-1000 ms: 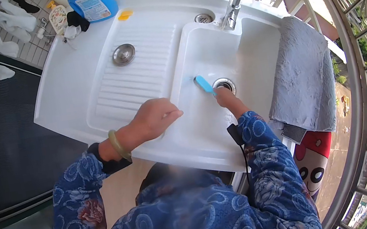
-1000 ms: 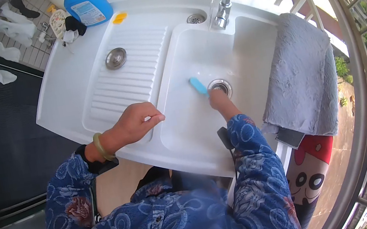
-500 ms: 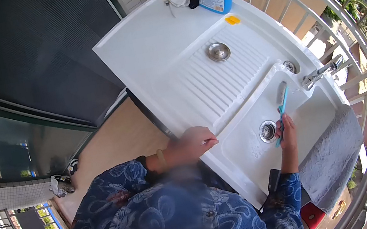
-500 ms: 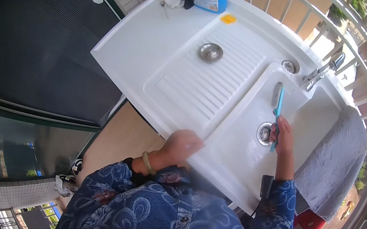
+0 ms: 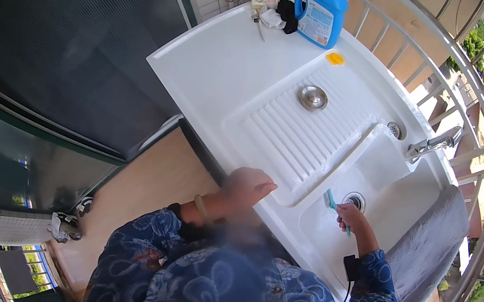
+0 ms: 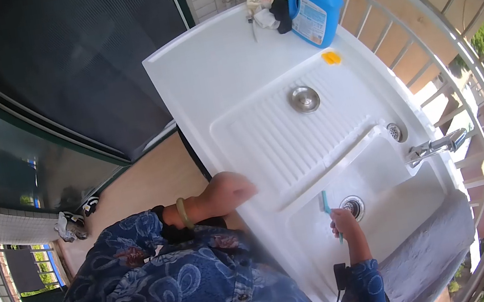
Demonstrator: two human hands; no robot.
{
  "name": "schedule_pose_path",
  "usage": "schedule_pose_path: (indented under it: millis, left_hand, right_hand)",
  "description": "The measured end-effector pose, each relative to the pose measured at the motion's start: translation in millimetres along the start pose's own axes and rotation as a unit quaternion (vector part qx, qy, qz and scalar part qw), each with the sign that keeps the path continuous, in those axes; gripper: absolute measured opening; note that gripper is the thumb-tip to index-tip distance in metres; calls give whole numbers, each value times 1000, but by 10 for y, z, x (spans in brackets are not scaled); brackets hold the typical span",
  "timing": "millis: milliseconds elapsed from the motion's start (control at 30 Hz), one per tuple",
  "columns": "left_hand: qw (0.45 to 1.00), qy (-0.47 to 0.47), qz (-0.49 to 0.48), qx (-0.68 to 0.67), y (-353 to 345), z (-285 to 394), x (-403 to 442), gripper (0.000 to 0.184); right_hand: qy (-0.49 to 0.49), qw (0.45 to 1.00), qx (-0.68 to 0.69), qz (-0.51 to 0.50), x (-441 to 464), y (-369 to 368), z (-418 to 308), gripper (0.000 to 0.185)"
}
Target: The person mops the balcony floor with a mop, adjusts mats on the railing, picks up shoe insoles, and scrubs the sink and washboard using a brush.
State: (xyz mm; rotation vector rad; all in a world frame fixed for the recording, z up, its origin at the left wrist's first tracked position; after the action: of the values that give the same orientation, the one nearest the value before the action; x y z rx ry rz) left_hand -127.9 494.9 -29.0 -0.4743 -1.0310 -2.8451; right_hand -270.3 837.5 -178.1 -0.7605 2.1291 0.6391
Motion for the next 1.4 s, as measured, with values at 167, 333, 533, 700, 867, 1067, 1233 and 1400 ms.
schedule_pose_path:
  millis: [167, 333, 533, 700, 867, 1067, 1233, 1400]
  left_hand:
    - [997, 0, 50, 54, 859, -423, 351, 11]
    - [973, 13, 20, 229, 1720, -1328, 1194, 10]
    - [894, -130, -22, 429, 2228, -2401, 2779, 14]
    - [822, -347, -31, 450, 1874, -3001, 3770, 15]
    - [752, -363, -137, 533, 1706, -3168, 4091, 9]
    - [799, -357, -93, 475, 1635, -3315, 4283, 9]
    - [839, -282, -120, 450, 1650, -3220, 4374, 8]
    - [897, -237, -139, 346, 1612, -3260, 4384, 14]
  right_hand:
    - [33, 997, 27, 72, -880, 364, -220, 32]
    - [116, 968, -2, 222, -1289, 247, -797, 35]
    - [209, 955, 25, 209, -1131, -420, -2168, 36]
    - [247, 957, -21, 150, -679, -950, -2929, 34]
    - [226, 953, -93, 179, -429, -1170, -3461, 34]
    - [330, 836, -301, 318, 190, -1125, -3995, 32]
    - [275, 759, -451, 380, 954, -965, -4545, 30]
    - [428, 696, -534, 218, 979, -1759, -4754, 32]
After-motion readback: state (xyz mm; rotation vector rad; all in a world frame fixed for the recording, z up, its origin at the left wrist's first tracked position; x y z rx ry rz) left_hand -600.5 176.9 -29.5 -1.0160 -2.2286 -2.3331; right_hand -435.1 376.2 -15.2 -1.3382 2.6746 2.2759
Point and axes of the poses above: each hand's wrist, its own x-axis towards the middle knuckle, its own y-axis out of the back of the hand, z = x × y, the point moved 1 cm from there along x, towards the middle knuckle, and after that the axes turned 1 degree about -z, right-handed, at the moved point
